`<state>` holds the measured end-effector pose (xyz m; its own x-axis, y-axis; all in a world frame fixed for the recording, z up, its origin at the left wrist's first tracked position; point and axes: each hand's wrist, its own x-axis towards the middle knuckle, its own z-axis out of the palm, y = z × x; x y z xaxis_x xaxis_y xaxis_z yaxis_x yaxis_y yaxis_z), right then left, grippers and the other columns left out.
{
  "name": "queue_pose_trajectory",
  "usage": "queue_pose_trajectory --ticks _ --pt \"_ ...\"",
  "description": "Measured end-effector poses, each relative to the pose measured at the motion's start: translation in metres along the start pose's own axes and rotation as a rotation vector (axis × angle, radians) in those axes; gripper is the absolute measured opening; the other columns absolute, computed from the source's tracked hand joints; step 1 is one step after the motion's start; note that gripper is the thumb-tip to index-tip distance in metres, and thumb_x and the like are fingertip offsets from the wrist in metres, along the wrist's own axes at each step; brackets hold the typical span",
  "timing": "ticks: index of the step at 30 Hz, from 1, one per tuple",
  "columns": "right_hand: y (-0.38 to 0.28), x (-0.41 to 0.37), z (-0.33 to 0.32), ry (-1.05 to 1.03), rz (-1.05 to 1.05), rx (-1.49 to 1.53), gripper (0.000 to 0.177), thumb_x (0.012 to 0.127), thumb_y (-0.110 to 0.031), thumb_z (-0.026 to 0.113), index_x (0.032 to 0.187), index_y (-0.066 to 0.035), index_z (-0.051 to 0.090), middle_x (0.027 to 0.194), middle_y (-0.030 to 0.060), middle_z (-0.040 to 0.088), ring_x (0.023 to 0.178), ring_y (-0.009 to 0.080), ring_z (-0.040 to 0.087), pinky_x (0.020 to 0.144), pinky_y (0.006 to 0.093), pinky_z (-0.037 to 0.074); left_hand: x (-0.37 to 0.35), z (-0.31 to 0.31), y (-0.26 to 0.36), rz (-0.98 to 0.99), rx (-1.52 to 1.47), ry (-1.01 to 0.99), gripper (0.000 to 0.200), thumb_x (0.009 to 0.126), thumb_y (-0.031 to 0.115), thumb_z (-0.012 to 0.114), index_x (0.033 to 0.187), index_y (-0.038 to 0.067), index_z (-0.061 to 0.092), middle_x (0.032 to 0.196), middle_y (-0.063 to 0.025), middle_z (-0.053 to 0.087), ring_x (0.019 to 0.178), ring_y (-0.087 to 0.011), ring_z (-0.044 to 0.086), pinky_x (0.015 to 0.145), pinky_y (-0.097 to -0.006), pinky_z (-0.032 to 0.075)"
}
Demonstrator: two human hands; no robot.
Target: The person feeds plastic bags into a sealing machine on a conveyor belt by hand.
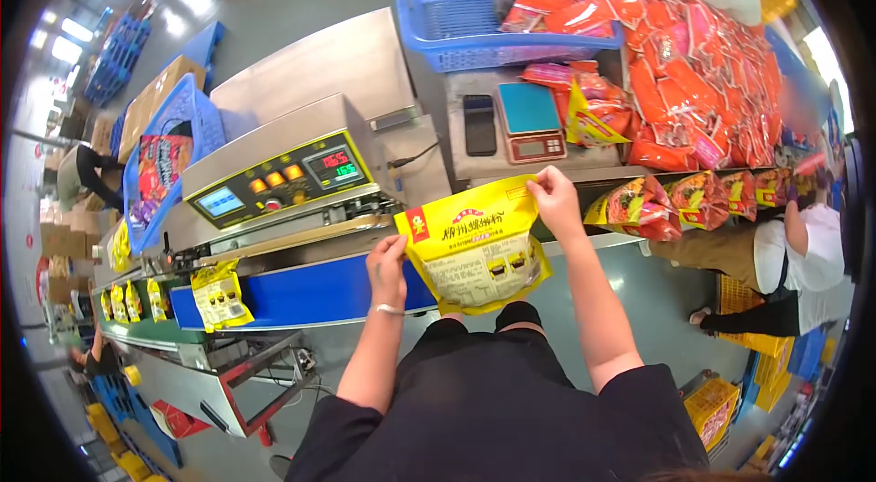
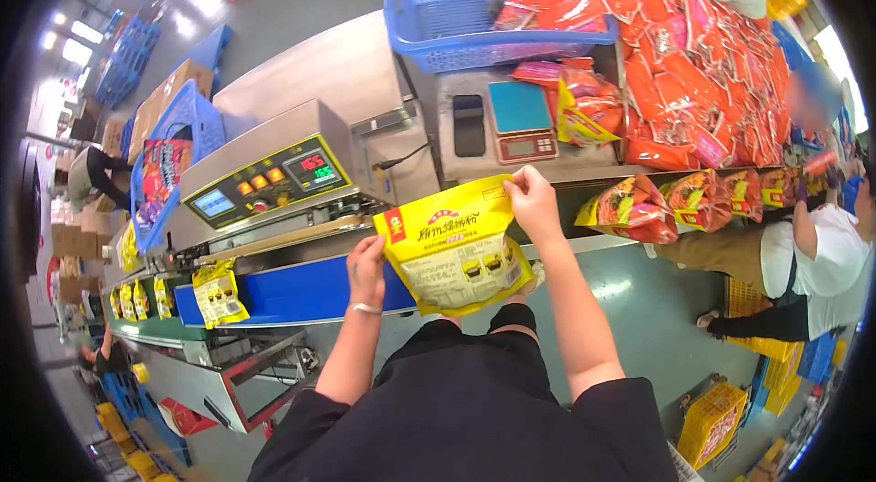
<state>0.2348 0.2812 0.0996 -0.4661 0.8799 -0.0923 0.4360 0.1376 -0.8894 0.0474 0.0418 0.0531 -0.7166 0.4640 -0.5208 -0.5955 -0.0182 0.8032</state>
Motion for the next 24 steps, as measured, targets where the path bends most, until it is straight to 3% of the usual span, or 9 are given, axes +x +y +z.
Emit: queue_pose_trajectory --ticks 4,8,14,16,17,19,20,23,24 --pt "0.029 0.013 0.056 0.014 0.093 -0.208 0.017 0.081 -0.02 0.064 0.084 -0.004 0.058 0.075 0.0123 0.064 0.071 0.0285 0.063 0.064 0.0384 0.048 0.048 -0.037 -0.026 -0.045 0.032 0.128 0.009 0.076 0.008 0.068 0.082 0.002 0.066 0.069 -0.0019 0.062 0.058 -0.0099 0.052 0.053 -0.022 0.038" --pt "0.017 0.009 0.105 -0.123 0.073 -0.335 0.019 0.079 -0.025 0.066 0.081 -0.007 0.059 0.07 0.0091 0.062 0.065 0.0246 0.06 0.058 0.038 0.045 0.058 -0.091 -0.004 -0.022 0.076 0.181 0.012 0.076 0.01 0.067 0.085 0.003 0.068 0.069 -0.0025 0.062 0.056 -0.01 0.053 0.049 -0.0225 0.037" --pt "-0.015 -0.021 0.176 -0.229 0.056 -0.148 0.024 0.08 -0.029 0.068 0.089 -0.007 0.063 0.084 0.0121 0.066 0.079 0.0262 0.064 0.069 0.0367 0.049 0.074 -0.194 0.042 -0.028 0.273 0.209 0.014 0.079 0.013 0.064 0.089 0.003 0.066 0.074 -0.0032 0.061 0.064 -0.0128 0.054 0.055 -0.023 0.042" --pt "-0.029 -0.019 0.152 -0.335 0.037 0.049 0.025 0.081 -0.027 0.068 0.091 -0.005 0.062 0.078 0.0112 0.064 0.074 0.025 0.063 0.069 0.0363 0.049 0.076 -0.221 0.052 0.25 0.265 0.376 0.011 0.083 0.011 0.062 0.091 0.003 0.063 0.079 -0.0044 0.061 0.071 -0.0134 0.056 0.062 -0.0227 0.046" --pt "-0.029 -0.017 0.127 -0.229 -0.021 0.165 0.022 0.081 -0.023 0.066 0.092 -0.004 0.062 0.077 0.0106 0.064 0.073 0.0244 0.062 0.069 0.0359 0.049 0.066 -0.192 0.061 0.243 0.269 0.351 0.011 0.083 0.011 0.062 0.091 0.003 0.063 0.079 -0.0044 0.061 0.071 -0.0134 0.056 0.062 -0.0227 0.046" --pt "-0.021 -0.012 0.047 0.078 -0.323 0.148 0.015 0.081 -0.007 0.059 0.096 -0.004 0.063 0.079 0.009 0.063 0.073 0.0225 0.06 0.072 0.0339 0.047 0.019 -0.09 0.073 0.862 0.436 0.385 0.01 0.088 0.011 0.058 0.094 0.003 0.061 0.085 -0.0052 0.062 0.081 -0.0144 0.058 0.072 -0.0263 0.049" --pt "-0.014 -0.012 -0.004 0.298 -0.429 -0.032 0.024 0.073 -0.001 0.054 0.094 -0.004 0.065 0.085 0.0135 0.064 0.083 0.0282 0.062 0.074 0.0367 0.048 0.014 -0.048 0.051 0.799 0.431 0.277 0.01 0.09 0.01 0.055 0.097 0.002 0.059 0.094 -0.0069 0.061 0.087 -0.0157 0.057 0.08 -0.031 0.049" --pt "0.024 -0.033 -0.15 0.451 -0.321 -0.755 0.028 0.069 0.003 0.056 0.092 -0.009 0.067 0.102 0.0071 0.064 0.11 0.0271 0.054 0.097 0.042 0.038 -0.045 0.117 0.007 0.49 0.579 -0.375 0.028 0.08 0.014 0.069 0.105 0.004 0.059 0.106 -0.0098 0.06 0.098 -0.0214 0.057 0.086 -0.0337 0.045" --pt "0.035 -0.046 -0.17 0.393 -0.14 -0.924 0.027 0.07 0.001 0.06 0.092 -0.014 0.068 0.109 0.0029 0.064 0.123 0.025 0.046 0.107 0.0487 0.026 -0.046 0.148 -0.026 0.628 0.737 -0.512 0.035 0.075 0.015 0.072 0.106 0.005 0.058 0.106 -0.0103 0.059 0.101 -0.0255 0.055 0.087 -0.0356 0.044"
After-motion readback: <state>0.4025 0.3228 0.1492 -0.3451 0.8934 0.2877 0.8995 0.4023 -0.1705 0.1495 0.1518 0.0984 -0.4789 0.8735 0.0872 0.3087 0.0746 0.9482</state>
